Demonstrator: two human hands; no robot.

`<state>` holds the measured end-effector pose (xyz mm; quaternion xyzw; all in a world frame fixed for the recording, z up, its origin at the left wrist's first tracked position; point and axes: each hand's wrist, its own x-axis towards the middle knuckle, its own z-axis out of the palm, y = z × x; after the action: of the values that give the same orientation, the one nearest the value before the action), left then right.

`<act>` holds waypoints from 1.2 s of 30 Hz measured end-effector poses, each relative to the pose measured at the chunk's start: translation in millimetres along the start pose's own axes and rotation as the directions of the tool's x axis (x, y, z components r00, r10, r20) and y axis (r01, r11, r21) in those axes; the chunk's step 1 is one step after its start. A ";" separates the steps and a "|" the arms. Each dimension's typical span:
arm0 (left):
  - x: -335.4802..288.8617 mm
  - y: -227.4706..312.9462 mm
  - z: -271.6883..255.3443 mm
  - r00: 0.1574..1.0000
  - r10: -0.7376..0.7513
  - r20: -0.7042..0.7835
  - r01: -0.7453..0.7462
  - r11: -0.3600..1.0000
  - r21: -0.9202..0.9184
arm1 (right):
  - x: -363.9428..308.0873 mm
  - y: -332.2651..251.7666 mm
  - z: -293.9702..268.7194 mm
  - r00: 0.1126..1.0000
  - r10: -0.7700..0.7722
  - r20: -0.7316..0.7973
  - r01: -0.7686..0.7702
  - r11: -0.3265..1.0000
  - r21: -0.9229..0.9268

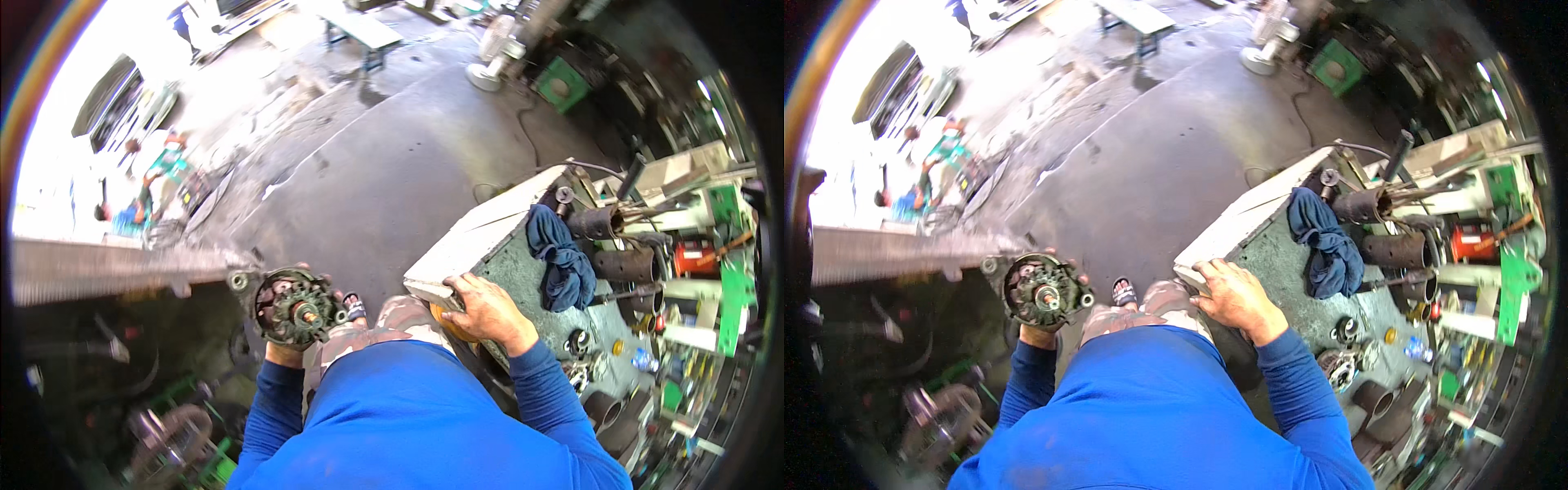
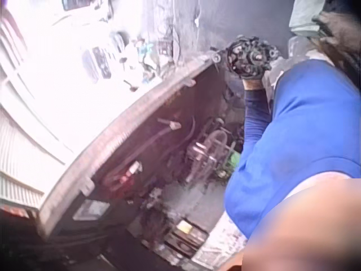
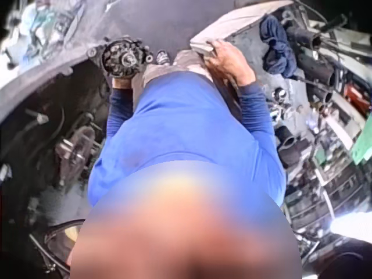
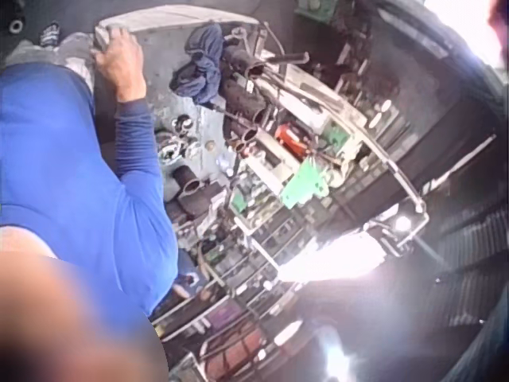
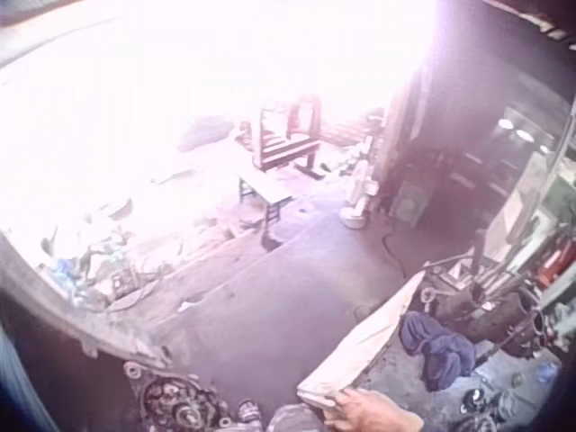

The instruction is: The person sits on a low stool and uses a hammer to tap a bearing into an alternator stator, then places the stator into a cylindrical housing and secures it. The person moves between the floor and a workbench during the process.

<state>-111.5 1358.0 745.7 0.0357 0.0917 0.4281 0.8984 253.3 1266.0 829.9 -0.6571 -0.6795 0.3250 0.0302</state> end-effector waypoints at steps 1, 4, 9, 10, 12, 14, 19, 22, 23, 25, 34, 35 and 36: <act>16.2 14.4 -2.1 0.999 -0.020 0.029 0.020 1.000 0.015 | 8.6 -3.1 -2.9 0.996 0.086 0.040 -0.085 0.996 -0.021; 89.5 60.7 -14.8 0.997 -0.053 0.051 0.049 0.996 0.078 | 62.7 0.8 -11.7 0.982 0.177 0.061 -0.171 0.981 -0.092; 212.0 114.1 -35.4 0.993 -0.049 0.106 0.030 0.984 0.176 | 160.4 31.8 -27.9 0.956 0.257 0.141 -0.255 0.966 -0.030; 236.3 123.8 -36.7 0.997 -0.048 0.064 0.038 0.988 0.148 | 183.5 41.1 -36.2 0.960 0.250 0.123 -0.250 0.968 -0.021; 290.6 144.9 -32.6 0.999 -0.039 0.035 0.028 0.960 0.280 | 232.0 60.0 -61.8 0.943 0.307 0.126 -0.311 0.950 0.010; 341.6 164.5 -21.6 0.989 -0.095 0.116 0.032 0.891 0.452 | 272.8 76.9 -93.5 0.928 0.364 0.079 -0.364 0.931 -0.014; 475.4 189.4 10.9 0.957 -0.202 0.209 0.070 0.858 0.509 | 332.6 120.8 -178.5 0.903 0.422 -0.079 -0.406 0.899 0.164; 572.6 190.6 18.4 0.911 -0.350 0.219 0.241 0.882 0.405 | 349.9 163.1 -200.3 0.854 0.497 -0.152 -0.417 0.830 0.371; 607.4 189.1 19.1 0.900 -0.389 0.195 0.285 0.865 0.412 | 355.0 179.9 -198.7 0.813 0.564 -0.144 -0.482 0.791 0.377; 680.4 182.0 21.6 0.862 -0.446 0.240 0.172 0.703 0.690 | 369.0 215.7 -184.5 0.729 0.658 -0.189 -0.559 0.731 0.391; 981.3 64.3 106.9 0.666 -0.709 0.232 0.461 0.635 0.620 | 372.8 272.8 -66.6 0.211 0.875 0.436 -0.654 -0.206 0.728; 1006.4 47.7 118.9 0.664 -0.735 0.137 0.501 0.573 0.649 | 371.3 265.0 -56.8 0.124 0.879 0.460 -0.521 -0.337 0.784; 1032.8 27.3 128.8 0.604 -0.784 0.141 0.595 0.562 0.575 | 373.4 256.6 -48.1 0.023 0.872 0.489 -0.389 -0.442 0.808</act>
<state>529.8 2178.2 737.2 0.2956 0.0224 -0.0197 0.9548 449.6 1607.0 600.1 -0.8202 0.2904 0.3883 0.3036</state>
